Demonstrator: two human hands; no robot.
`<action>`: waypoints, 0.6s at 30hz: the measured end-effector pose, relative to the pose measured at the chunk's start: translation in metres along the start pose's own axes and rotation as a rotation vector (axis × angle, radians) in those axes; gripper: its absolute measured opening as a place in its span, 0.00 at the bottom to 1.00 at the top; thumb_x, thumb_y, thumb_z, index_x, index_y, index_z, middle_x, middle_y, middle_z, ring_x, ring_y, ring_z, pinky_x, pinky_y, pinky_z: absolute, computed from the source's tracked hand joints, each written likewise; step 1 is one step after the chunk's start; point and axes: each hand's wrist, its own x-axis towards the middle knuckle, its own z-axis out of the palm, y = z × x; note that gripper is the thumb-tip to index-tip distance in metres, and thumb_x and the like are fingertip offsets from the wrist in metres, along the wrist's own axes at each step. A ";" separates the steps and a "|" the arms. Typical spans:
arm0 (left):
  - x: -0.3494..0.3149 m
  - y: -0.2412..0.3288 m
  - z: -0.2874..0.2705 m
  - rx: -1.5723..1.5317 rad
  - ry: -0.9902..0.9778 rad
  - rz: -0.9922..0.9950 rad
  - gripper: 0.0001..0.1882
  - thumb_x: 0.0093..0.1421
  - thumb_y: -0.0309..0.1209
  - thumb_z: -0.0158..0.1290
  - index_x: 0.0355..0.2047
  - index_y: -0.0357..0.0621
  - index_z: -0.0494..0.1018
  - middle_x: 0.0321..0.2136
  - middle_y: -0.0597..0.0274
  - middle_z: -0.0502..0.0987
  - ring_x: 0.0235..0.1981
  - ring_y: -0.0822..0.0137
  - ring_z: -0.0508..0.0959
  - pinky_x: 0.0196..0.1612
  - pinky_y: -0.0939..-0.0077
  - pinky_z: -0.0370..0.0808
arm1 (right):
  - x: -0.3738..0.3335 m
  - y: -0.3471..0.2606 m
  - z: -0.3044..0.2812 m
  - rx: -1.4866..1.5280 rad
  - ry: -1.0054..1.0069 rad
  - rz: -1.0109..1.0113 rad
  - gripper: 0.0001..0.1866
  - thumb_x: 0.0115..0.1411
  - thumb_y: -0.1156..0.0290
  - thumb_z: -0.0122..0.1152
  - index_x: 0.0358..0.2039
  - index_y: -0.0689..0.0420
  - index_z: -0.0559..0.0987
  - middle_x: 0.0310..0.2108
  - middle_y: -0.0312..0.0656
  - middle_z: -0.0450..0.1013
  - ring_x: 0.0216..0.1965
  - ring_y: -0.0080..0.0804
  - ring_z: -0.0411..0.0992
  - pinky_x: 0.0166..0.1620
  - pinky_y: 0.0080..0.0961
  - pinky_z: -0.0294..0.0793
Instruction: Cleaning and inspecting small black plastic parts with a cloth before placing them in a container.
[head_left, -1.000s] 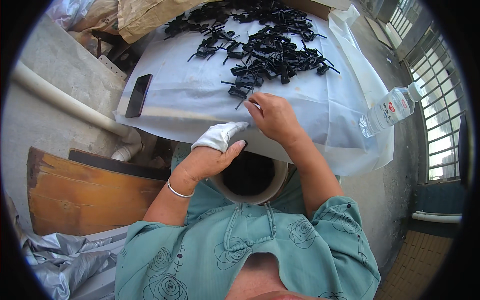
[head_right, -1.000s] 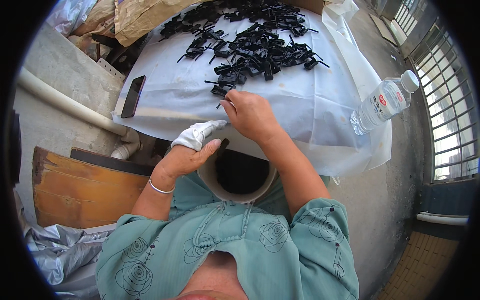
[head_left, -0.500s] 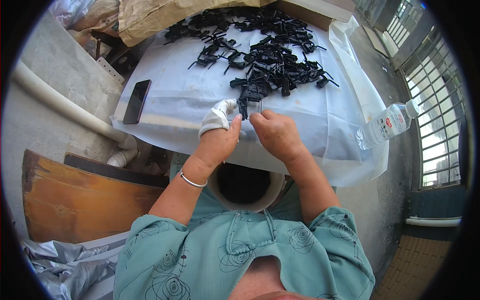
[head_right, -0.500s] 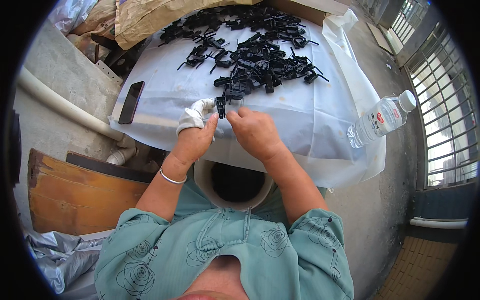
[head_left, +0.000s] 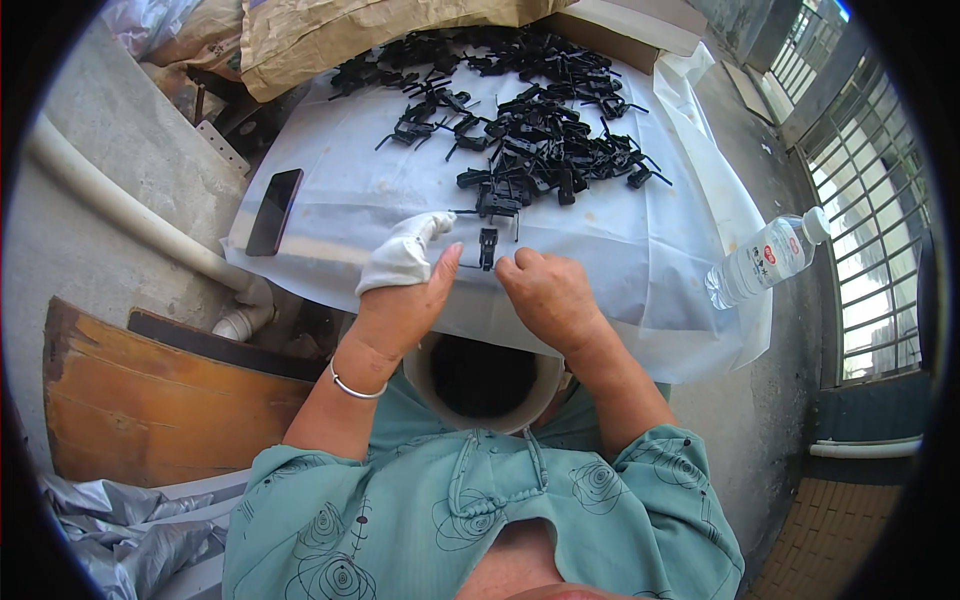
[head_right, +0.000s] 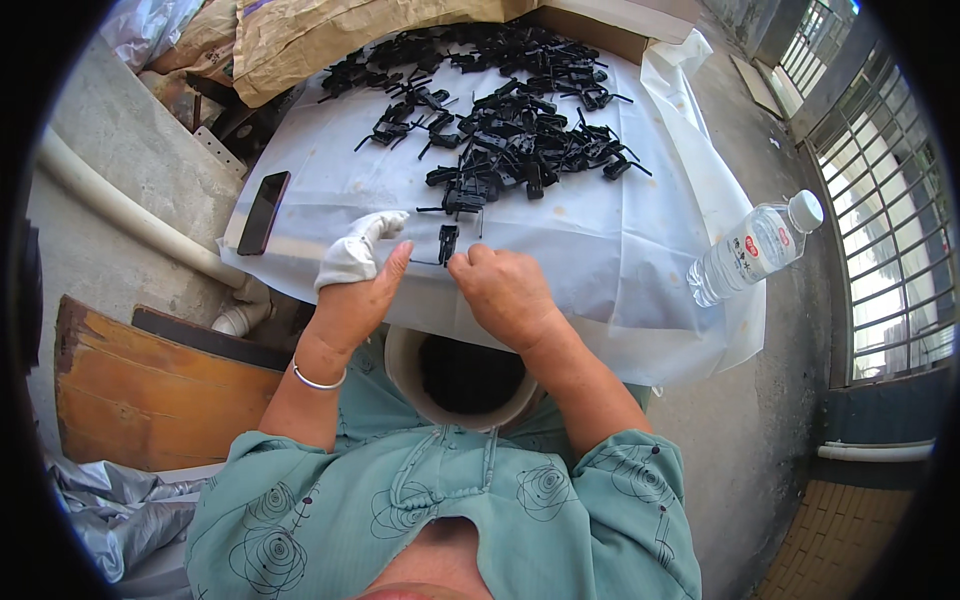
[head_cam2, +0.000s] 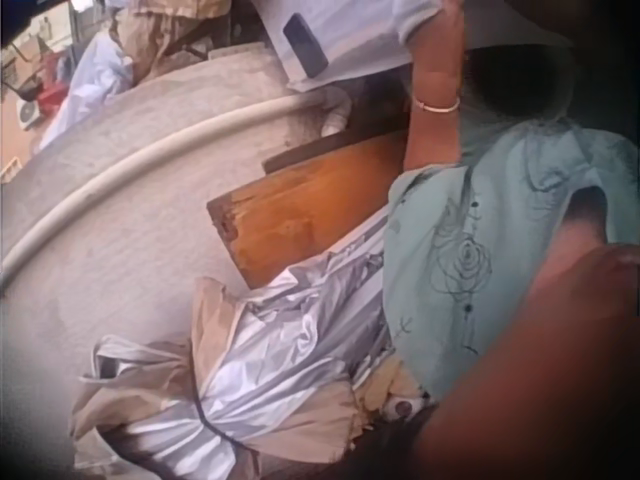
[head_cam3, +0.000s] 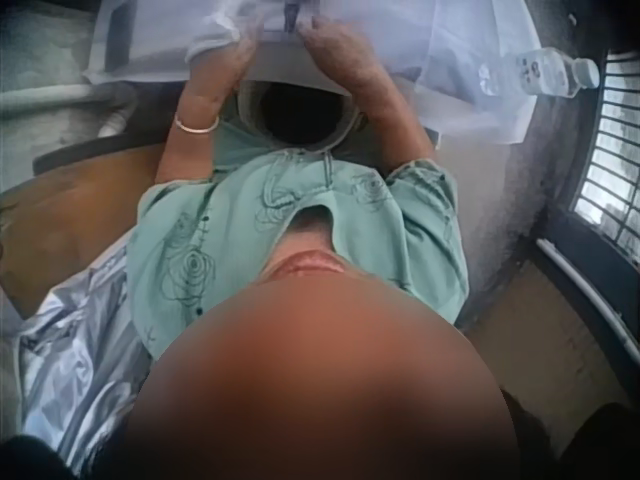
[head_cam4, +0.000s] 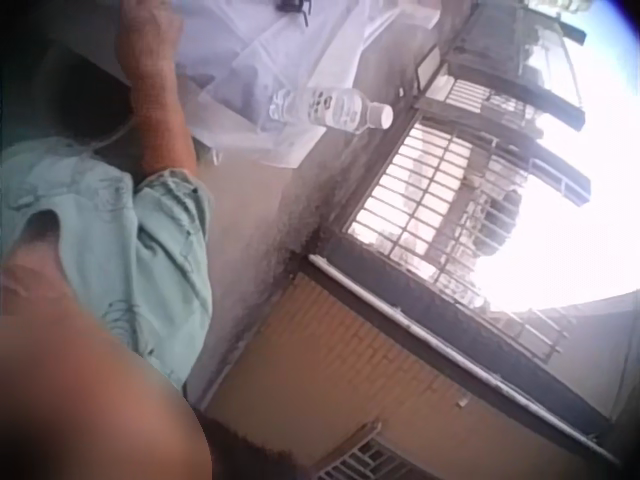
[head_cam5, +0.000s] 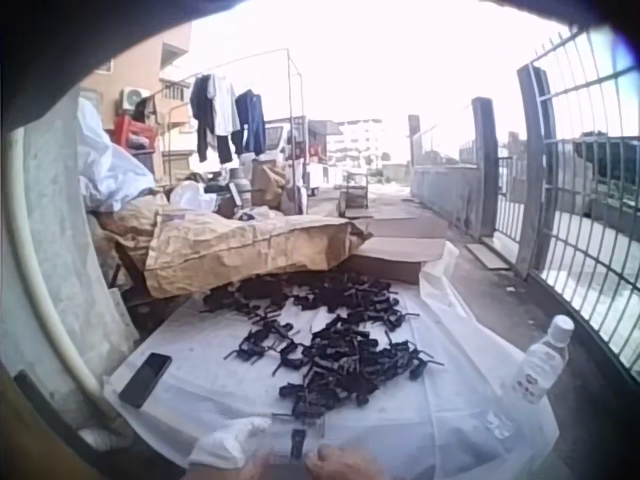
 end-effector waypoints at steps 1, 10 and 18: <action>-0.002 0.006 0.004 0.020 -0.039 -0.008 0.16 0.55 0.30 0.53 0.41 0.34 0.70 0.37 0.48 0.74 0.38 0.55 0.75 0.41 0.72 0.71 | 0.000 -0.005 -0.001 -0.011 -0.049 -0.042 0.06 0.47 0.74 0.53 0.28 0.53 0.72 0.21 0.35 0.64 0.20 0.33 0.69 0.23 0.29 0.69; -0.010 -0.022 0.027 -0.470 -0.276 -0.349 0.13 0.54 0.27 0.52 0.40 0.39 0.68 0.31 0.63 0.72 0.31 0.75 0.71 0.31 0.80 0.71 | 0.000 -0.013 -0.010 0.181 0.188 -0.174 0.05 0.49 0.70 0.59 0.26 0.53 0.73 0.19 0.35 0.63 0.17 0.29 0.66 0.20 0.27 0.65; -0.010 0.007 0.017 -0.663 -0.440 -0.266 0.13 0.56 0.23 0.48 0.43 0.36 0.67 0.32 0.63 0.73 0.23 0.79 0.69 0.24 0.84 0.69 | 0.009 -0.004 0.010 0.912 0.280 0.329 0.10 0.51 0.73 0.64 0.24 0.60 0.70 0.14 0.32 0.62 0.16 0.16 0.57 0.20 0.16 0.58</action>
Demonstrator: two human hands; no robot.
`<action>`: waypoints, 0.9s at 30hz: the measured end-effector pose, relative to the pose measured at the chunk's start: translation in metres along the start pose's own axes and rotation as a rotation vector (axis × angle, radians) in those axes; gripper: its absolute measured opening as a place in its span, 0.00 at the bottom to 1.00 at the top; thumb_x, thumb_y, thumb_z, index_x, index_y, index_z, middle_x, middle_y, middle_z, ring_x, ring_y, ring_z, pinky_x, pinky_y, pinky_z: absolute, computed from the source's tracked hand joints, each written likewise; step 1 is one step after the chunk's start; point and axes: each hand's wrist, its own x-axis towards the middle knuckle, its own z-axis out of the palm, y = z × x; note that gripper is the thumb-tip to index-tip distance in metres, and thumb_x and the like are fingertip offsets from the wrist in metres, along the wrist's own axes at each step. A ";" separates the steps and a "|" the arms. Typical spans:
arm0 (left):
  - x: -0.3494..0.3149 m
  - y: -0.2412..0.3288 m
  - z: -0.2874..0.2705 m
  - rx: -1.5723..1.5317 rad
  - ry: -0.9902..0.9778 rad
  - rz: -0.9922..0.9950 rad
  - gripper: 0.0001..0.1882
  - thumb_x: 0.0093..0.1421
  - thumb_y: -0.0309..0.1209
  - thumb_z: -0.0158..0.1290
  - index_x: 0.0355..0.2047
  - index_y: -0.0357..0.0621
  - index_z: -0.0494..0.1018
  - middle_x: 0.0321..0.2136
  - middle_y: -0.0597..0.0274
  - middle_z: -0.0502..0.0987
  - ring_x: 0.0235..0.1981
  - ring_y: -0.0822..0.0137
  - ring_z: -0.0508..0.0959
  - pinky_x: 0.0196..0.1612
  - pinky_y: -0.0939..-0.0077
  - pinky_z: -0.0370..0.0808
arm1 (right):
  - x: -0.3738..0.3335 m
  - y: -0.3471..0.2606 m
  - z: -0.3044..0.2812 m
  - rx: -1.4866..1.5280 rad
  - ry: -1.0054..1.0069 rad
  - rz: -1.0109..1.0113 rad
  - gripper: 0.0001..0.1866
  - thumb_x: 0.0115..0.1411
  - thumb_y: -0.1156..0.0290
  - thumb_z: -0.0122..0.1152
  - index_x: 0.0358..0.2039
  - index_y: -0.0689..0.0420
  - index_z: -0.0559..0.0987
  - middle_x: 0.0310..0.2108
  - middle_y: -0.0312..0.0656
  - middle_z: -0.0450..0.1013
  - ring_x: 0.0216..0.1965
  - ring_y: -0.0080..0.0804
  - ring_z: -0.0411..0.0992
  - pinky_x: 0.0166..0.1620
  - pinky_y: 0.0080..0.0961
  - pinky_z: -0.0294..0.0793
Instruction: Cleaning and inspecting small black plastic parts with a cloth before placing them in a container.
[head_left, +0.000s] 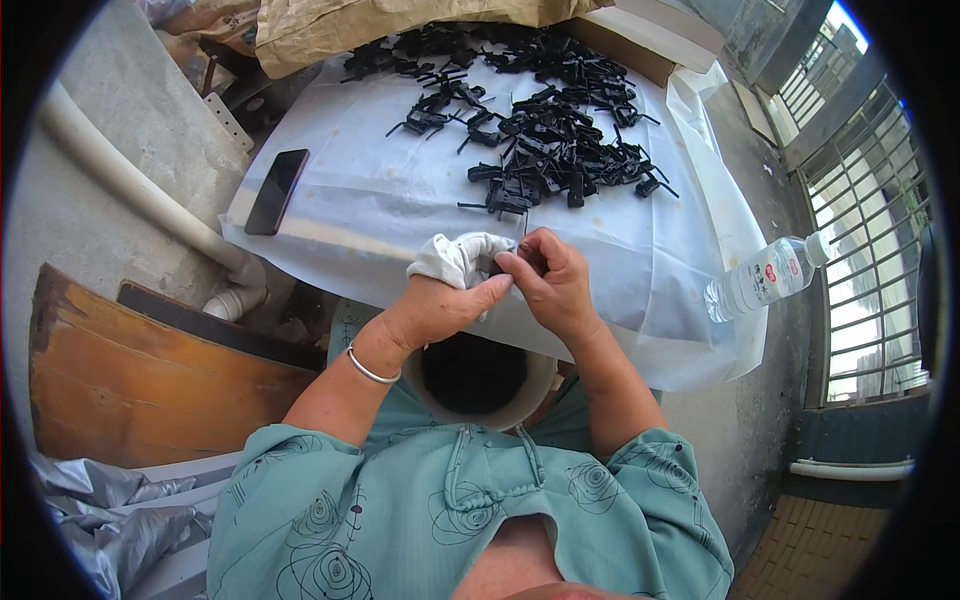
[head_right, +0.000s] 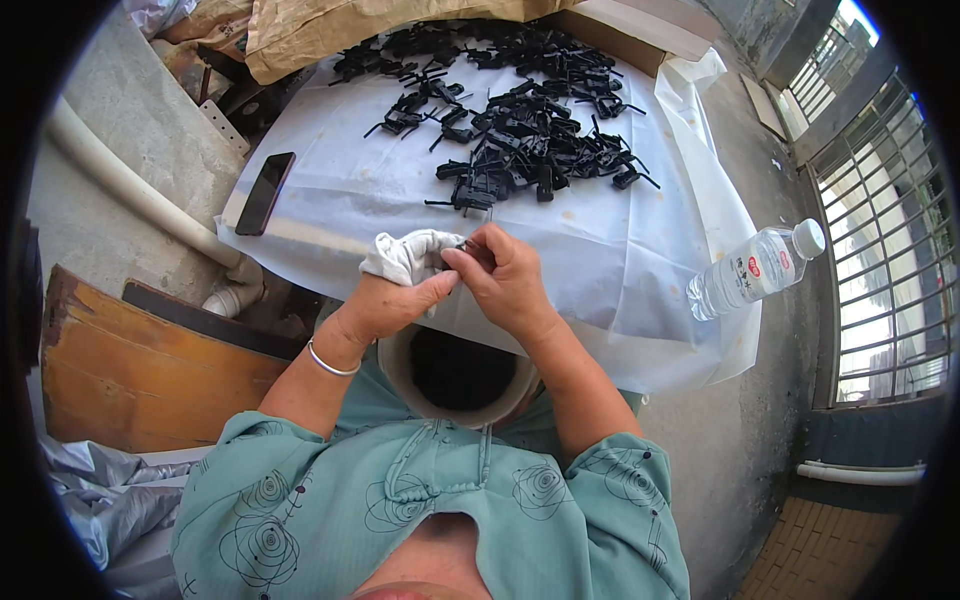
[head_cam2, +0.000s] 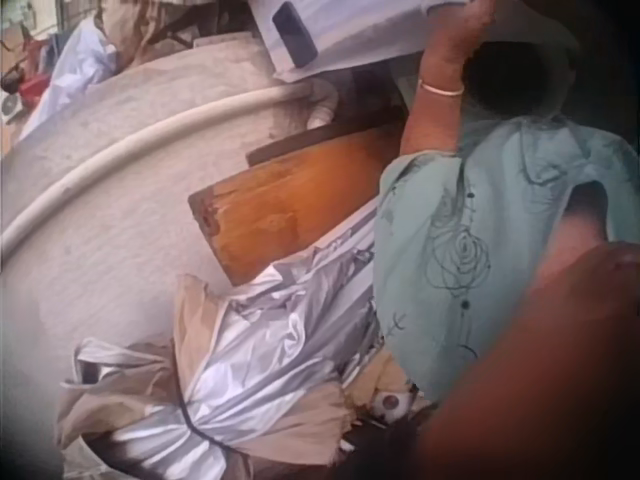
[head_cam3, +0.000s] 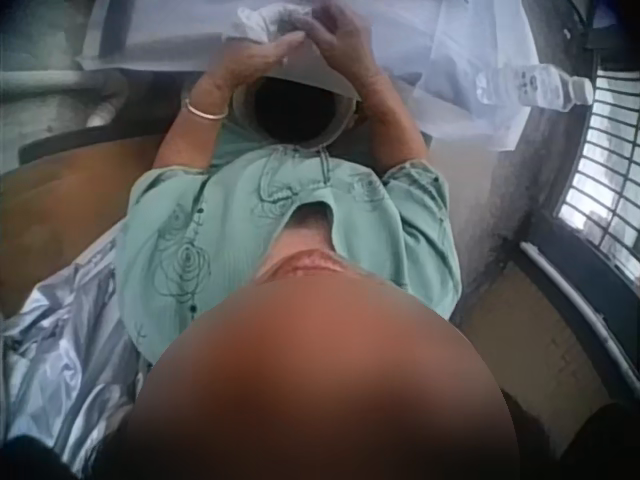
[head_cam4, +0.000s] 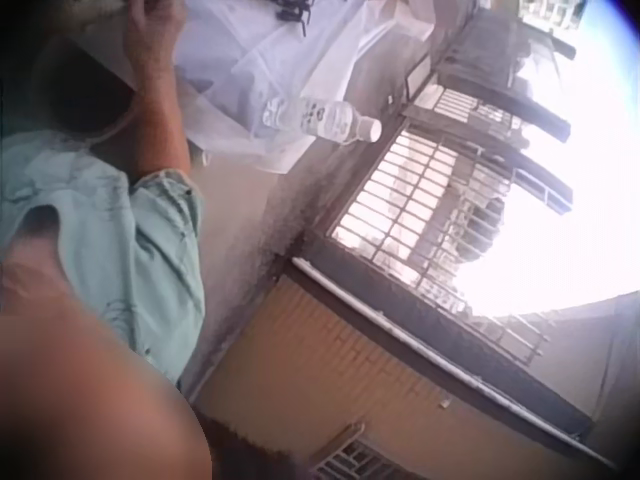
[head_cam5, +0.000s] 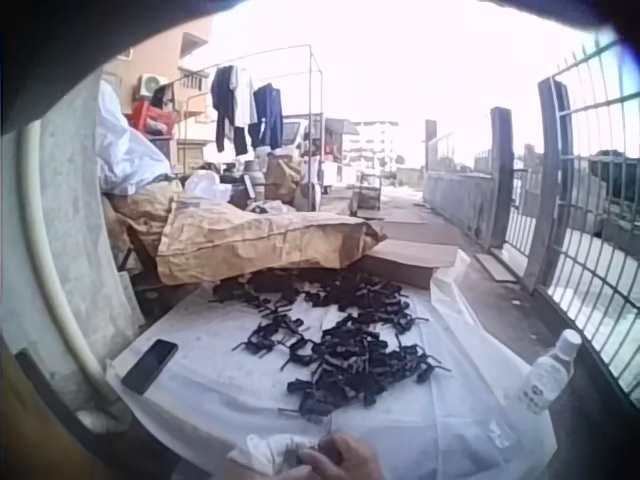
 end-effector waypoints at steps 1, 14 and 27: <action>0.000 -0.002 0.001 -0.033 0.066 0.017 0.13 0.56 0.24 0.48 0.43 0.36 0.68 0.32 0.63 0.73 0.24 0.79 0.70 0.24 0.84 0.69 | 0.000 0.001 -0.003 0.083 -0.107 0.143 0.10 0.57 0.70 0.58 0.25 0.61 0.70 0.17 0.30 0.63 0.20 0.16 0.57 0.23 0.16 0.60; 0.001 -0.016 0.008 0.513 0.317 0.387 0.16 0.54 0.21 0.51 0.45 0.34 0.69 0.34 0.61 0.74 0.33 0.76 0.72 0.38 0.81 0.72 | -0.014 0.005 0.014 0.160 -0.075 0.202 0.12 0.62 0.70 0.48 0.24 0.64 0.70 0.17 0.41 0.65 0.20 0.26 0.60 0.26 0.24 0.64; -0.001 -0.008 -0.003 -0.301 0.103 -0.038 0.18 0.56 0.24 0.55 0.47 0.38 0.67 0.35 0.65 0.74 0.31 0.79 0.73 0.26 0.88 0.71 | -0.006 -0.010 -0.013 0.133 -0.291 0.141 0.16 0.65 0.65 0.43 0.24 0.61 0.70 0.19 0.31 0.62 0.23 0.18 0.57 0.27 0.17 0.60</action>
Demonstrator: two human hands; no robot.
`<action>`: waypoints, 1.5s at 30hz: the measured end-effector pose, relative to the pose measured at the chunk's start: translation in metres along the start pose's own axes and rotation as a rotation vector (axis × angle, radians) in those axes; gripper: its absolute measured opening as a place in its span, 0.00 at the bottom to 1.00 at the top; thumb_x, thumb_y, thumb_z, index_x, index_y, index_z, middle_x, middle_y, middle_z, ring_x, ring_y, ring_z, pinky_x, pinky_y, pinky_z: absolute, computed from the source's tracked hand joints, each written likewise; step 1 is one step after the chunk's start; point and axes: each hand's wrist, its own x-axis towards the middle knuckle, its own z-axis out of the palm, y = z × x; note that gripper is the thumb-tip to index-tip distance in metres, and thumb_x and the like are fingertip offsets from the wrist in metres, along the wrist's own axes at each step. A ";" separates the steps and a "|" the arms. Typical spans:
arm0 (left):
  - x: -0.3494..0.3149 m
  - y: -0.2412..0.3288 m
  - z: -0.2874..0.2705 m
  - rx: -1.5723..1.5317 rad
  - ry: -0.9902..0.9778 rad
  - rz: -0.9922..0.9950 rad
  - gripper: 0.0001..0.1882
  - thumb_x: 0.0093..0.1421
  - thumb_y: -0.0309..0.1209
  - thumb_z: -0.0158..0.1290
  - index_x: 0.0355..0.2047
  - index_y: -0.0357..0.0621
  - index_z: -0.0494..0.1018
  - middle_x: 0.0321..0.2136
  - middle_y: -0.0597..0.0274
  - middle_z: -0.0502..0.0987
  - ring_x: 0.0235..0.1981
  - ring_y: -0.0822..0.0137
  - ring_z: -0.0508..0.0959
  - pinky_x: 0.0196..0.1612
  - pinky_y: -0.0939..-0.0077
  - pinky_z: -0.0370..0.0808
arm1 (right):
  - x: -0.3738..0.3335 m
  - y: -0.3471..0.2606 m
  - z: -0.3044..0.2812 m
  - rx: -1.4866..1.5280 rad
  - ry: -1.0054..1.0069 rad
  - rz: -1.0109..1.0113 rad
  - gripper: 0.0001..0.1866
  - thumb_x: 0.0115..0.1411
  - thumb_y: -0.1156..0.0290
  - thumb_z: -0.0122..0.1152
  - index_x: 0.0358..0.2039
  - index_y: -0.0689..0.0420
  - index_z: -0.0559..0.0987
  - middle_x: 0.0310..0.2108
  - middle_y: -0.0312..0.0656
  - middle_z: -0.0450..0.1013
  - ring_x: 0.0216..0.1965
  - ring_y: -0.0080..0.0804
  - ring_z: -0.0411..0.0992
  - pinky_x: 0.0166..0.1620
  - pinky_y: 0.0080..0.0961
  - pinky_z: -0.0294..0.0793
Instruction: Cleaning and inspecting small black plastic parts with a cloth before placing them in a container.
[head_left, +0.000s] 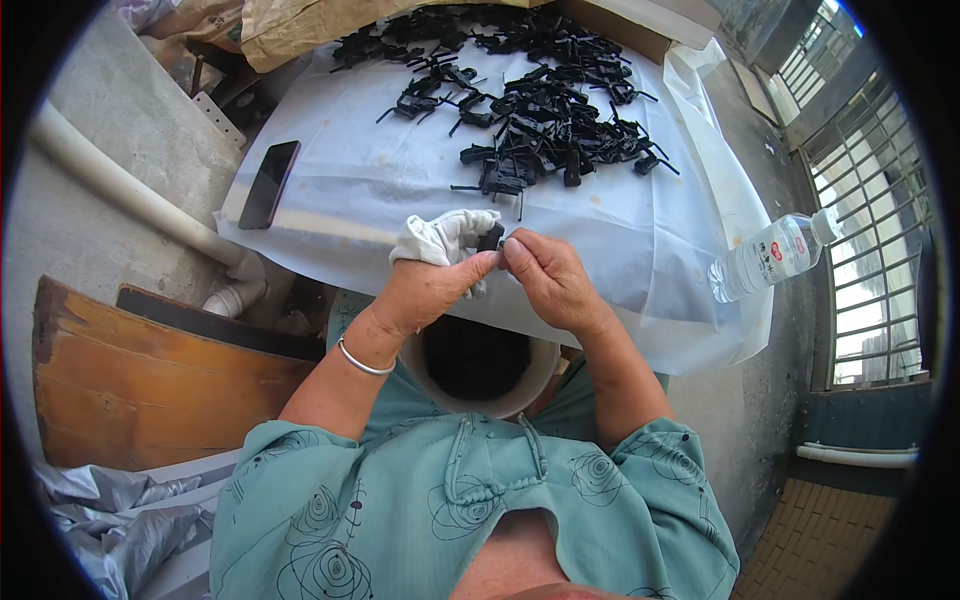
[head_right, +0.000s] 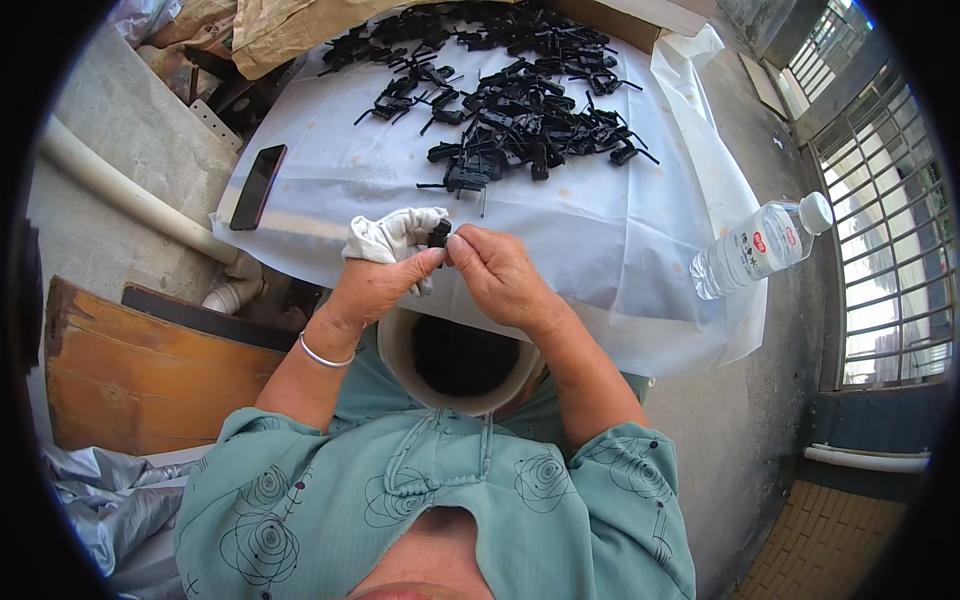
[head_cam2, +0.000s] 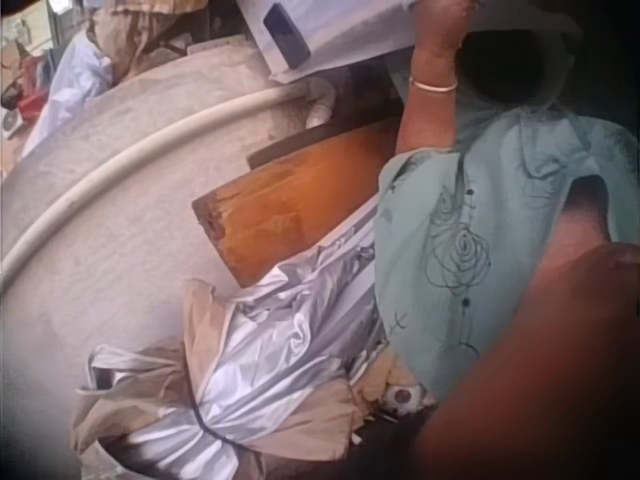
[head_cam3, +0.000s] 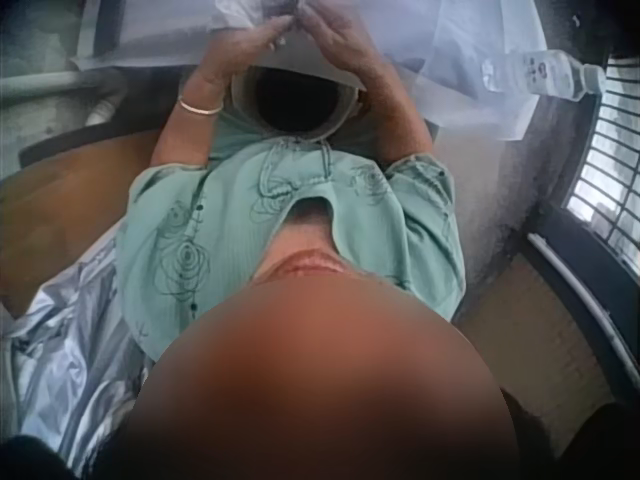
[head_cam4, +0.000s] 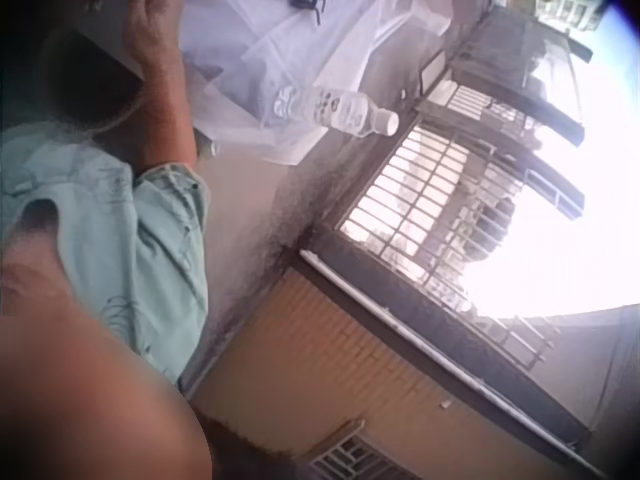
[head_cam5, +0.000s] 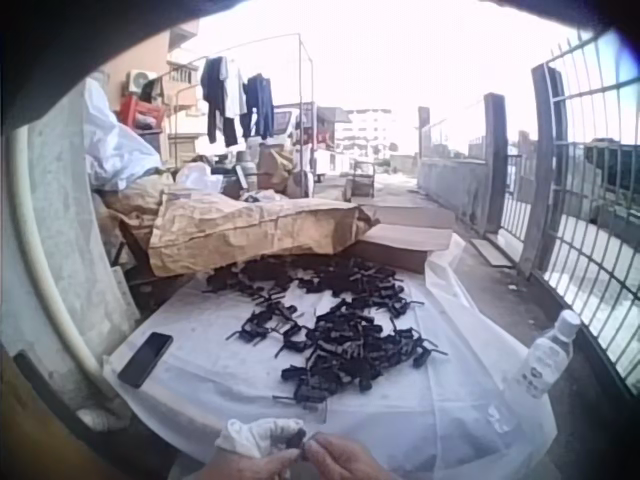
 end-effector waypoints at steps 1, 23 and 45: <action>0.000 0.000 0.000 0.000 -0.002 0.000 0.18 0.56 0.24 0.55 0.47 0.38 0.67 0.35 0.65 0.74 0.31 0.79 0.73 0.26 0.88 0.71 | 0.000 -0.001 -0.001 0.018 -0.028 0.039 0.15 0.64 0.65 0.45 0.25 0.62 0.70 0.18 0.34 0.62 0.21 0.21 0.58 0.27 0.20 0.61; 0.004 -0.002 -0.001 0.263 0.086 0.259 0.16 0.56 0.24 0.48 0.46 0.37 0.64 0.33 0.60 0.73 0.30 0.71 0.72 0.36 0.78 0.72 | 0.002 0.003 -0.001 -0.143 0.055 0.040 0.08 0.60 0.69 0.53 0.34 0.61 0.74 0.15 0.30 0.59 0.18 0.17 0.56 0.22 0.18 0.59; 0.002 0.002 0.007 0.264 -0.020 0.135 0.13 0.56 0.24 0.40 0.42 0.37 0.64 0.33 0.58 0.68 0.34 0.68 0.68 0.41 0.75 0.68 | 0.005 0.000 0.002 -0.112 0.009 -0.052 0.12 0.61 0.70 0.50 0.24 0.63 0.70 0.16 0.36 0.61 0.20 0.22 0.58 0.25 0.22 0.62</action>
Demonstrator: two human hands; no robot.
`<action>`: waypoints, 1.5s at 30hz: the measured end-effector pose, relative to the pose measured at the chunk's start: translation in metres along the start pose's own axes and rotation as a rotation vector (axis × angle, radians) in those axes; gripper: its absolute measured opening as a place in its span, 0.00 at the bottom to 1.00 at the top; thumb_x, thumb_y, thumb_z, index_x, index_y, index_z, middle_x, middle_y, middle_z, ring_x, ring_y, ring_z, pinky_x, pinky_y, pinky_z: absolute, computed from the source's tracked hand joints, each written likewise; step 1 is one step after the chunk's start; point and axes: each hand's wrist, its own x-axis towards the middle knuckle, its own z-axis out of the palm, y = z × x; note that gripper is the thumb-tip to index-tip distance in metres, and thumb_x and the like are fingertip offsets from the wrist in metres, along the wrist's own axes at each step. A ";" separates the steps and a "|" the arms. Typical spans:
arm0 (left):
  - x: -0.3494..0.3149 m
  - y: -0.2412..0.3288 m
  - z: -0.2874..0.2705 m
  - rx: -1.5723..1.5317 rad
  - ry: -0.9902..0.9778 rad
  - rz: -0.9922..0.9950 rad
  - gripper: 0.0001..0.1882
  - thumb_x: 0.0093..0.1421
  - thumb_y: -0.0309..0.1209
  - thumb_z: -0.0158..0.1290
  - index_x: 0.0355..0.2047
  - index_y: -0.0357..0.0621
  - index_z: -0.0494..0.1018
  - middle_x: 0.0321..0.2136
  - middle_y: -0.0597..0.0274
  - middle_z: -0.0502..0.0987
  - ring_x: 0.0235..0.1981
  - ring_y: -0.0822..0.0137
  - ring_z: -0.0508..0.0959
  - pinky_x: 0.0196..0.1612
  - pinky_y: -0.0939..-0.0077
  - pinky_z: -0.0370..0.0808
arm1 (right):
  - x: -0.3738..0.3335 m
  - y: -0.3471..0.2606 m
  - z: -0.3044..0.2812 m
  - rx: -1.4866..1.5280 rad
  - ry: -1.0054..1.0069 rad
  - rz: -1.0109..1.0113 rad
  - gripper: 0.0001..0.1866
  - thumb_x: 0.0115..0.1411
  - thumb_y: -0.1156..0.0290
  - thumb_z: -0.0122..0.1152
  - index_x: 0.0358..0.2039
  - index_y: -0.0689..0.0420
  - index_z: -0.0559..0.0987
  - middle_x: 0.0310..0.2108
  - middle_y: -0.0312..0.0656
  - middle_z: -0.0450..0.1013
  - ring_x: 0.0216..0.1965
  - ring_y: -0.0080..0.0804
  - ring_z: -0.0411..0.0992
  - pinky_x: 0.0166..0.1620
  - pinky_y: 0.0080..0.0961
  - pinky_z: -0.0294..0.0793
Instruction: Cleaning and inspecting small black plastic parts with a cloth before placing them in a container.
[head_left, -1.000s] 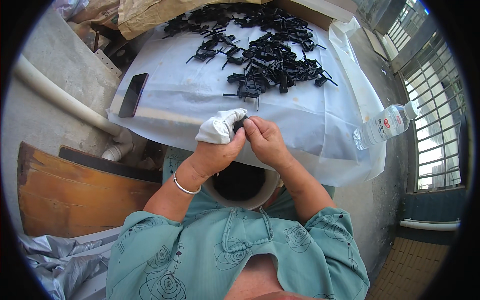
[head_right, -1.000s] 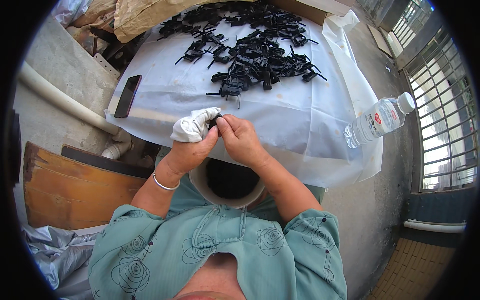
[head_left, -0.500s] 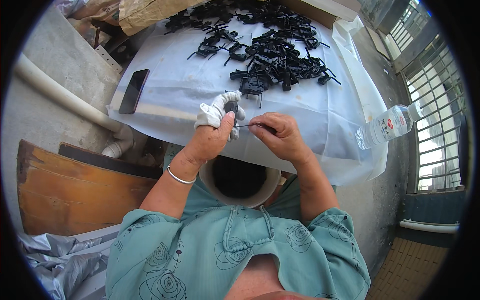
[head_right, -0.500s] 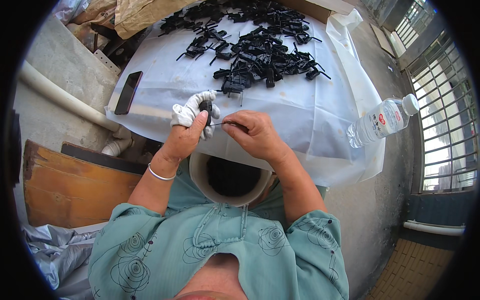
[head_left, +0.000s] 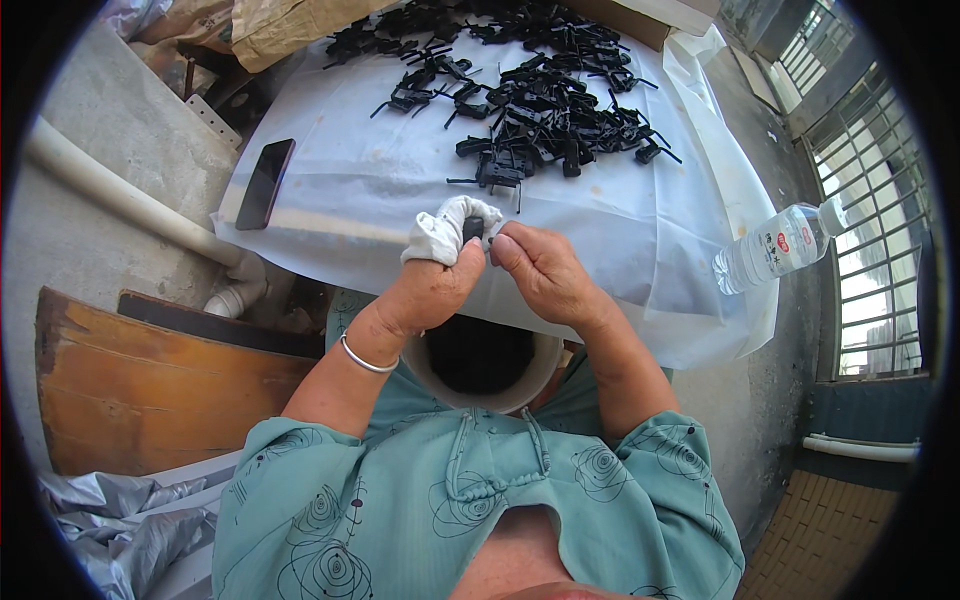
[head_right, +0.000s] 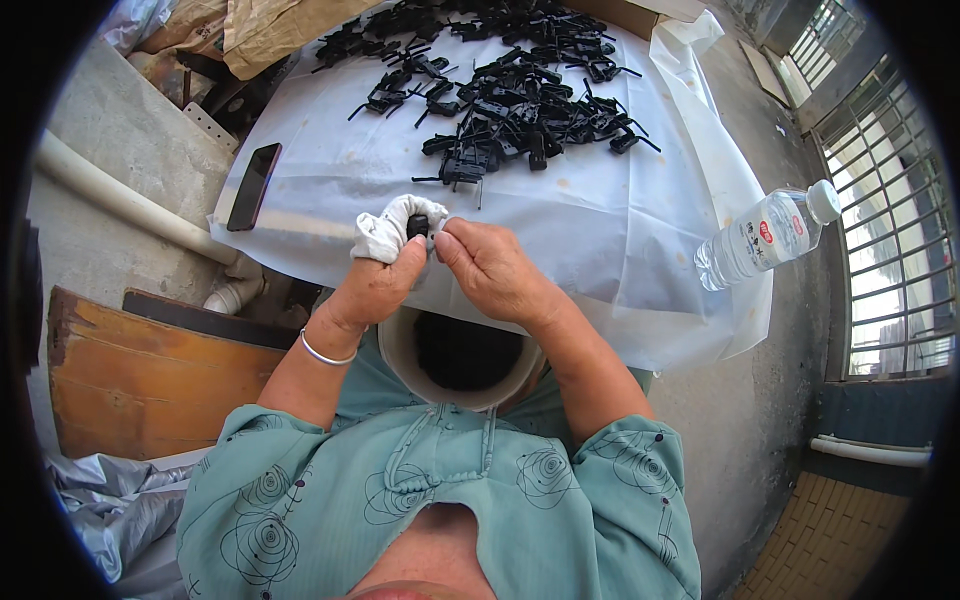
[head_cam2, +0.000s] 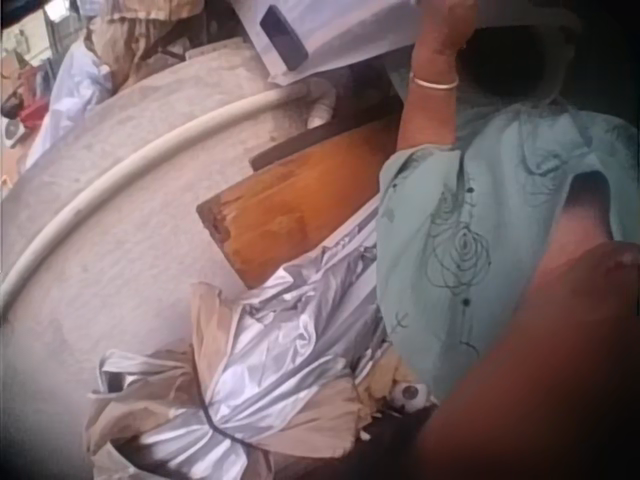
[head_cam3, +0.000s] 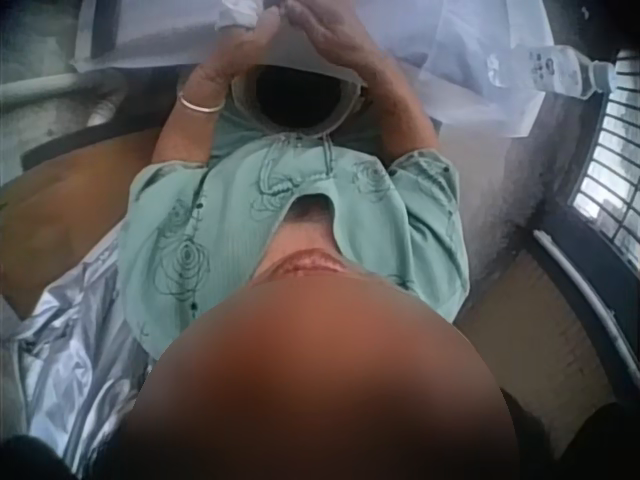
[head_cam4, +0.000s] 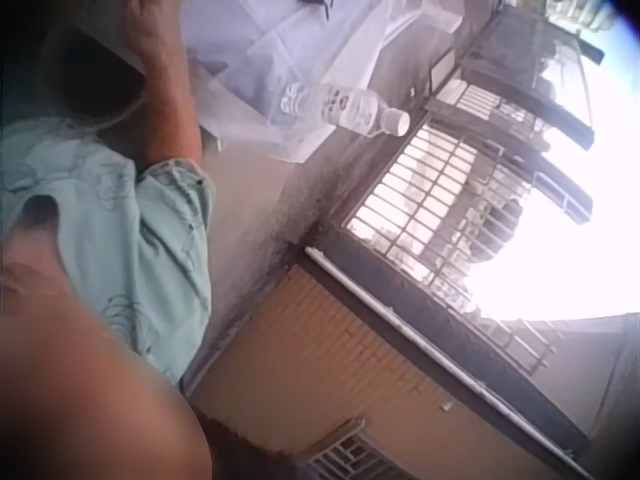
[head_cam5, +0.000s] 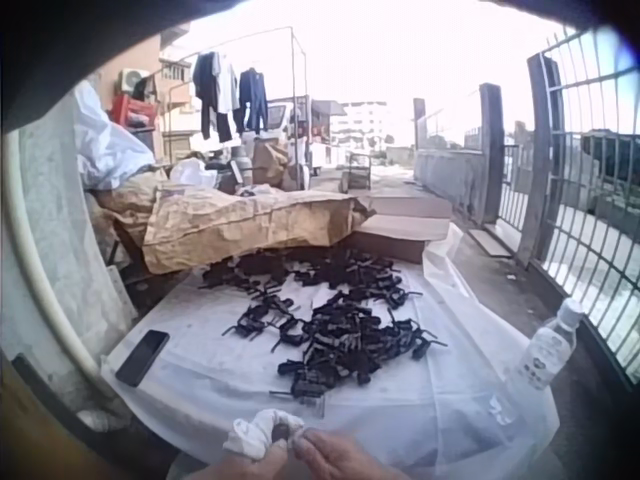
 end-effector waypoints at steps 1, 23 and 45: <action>0.001 -0.003 0.002 0.000 0.000 0.000 0.13 0.56 0.24 0.40 0.42 0.37 0.64 0.33 0.58 0.68 0.34 0.68 0.68 0.41 0.75 0.68 | 0.000 0.000 0.002 -0.035 -0.025 -0.063 0.13 0.62 0.69 0.47 0.23 0.63 0.70 0.16 0.37 0.61 0.21 0.22 0.58 0.25 0.23 0.62; 0.011 -0.021 -0.015 0.220 0.218 0.077 0.14 0.58 0.24 0.48 0.46 0.34 0.67 0.36 0.56 0.73 0.26 0.70 0.76 0.31 0.78 0.72 | 0.038 0.045 -0.006 -0.817 0.181 0.023 0.10 0.53 0.72 0.56 0.35 0.61 0.72 0.24 0.46 0.73 0.24 0.41 0.73 0.29 0.35 0.71; 0.005 -0.015 0.002 -0.145 0.066 -0.002 0.12 0.58 0.24 0.47 0.44 0.35 0.68 0.30 0.65 0.74 0.25 0.81 0.70 0.25 0.86 0.69 | 0.011 0.008 0.001 0.172 0.173 0.154 0.09 0.58 0.71 0.56 0.23 0.62 0.71 0.15 0.34 0.64 0.18 0.19 0.57 0.22 0.20 0.60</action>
